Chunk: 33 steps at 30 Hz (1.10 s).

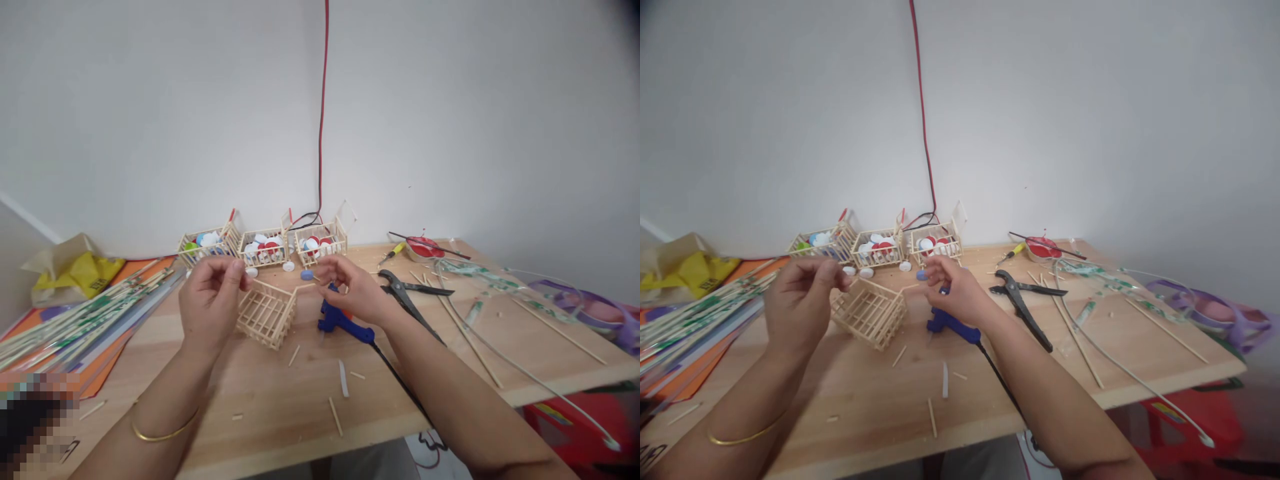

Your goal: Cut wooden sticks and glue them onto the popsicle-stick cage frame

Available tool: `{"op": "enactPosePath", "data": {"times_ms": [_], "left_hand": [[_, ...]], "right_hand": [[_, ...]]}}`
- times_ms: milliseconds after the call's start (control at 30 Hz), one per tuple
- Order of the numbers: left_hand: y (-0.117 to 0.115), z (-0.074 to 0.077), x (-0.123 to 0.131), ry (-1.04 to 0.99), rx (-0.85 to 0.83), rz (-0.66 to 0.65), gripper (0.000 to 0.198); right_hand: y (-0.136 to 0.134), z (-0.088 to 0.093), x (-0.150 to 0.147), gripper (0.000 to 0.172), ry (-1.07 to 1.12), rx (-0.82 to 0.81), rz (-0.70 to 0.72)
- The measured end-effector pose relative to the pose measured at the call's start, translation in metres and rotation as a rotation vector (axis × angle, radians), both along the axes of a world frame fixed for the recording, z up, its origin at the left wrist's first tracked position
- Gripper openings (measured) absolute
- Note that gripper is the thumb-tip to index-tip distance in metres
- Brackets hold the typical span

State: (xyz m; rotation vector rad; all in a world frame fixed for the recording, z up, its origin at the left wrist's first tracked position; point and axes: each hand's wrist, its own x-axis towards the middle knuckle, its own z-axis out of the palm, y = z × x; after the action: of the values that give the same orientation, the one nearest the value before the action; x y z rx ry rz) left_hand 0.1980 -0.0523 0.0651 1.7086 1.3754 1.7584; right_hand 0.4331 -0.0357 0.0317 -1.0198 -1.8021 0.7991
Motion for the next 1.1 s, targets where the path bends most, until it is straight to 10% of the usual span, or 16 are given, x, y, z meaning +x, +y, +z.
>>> {"op": "enactPosePath", "data": {"times_ms": [167,367,1100], "left_hand": [[0.001,-0.009,0.006,0.192,-0.078,-0.134,0.027],[0.006,-0.024,0.022,-0.086,-0.525,-0.479,0.022],[0.011,-0.033,0.024,-0.17,-0.649,-0.554,0.026]], "right_hand": [[-0.001,-0.007,-0.009,0.026,-0.034,-0.031,-0.012],[-0.001,-0.009,-0.018,0.011,-0.102,0.125,-0.098],[0.002,-0.014,-0.029,0.01,-0.1,0.149,-0.198]]}}
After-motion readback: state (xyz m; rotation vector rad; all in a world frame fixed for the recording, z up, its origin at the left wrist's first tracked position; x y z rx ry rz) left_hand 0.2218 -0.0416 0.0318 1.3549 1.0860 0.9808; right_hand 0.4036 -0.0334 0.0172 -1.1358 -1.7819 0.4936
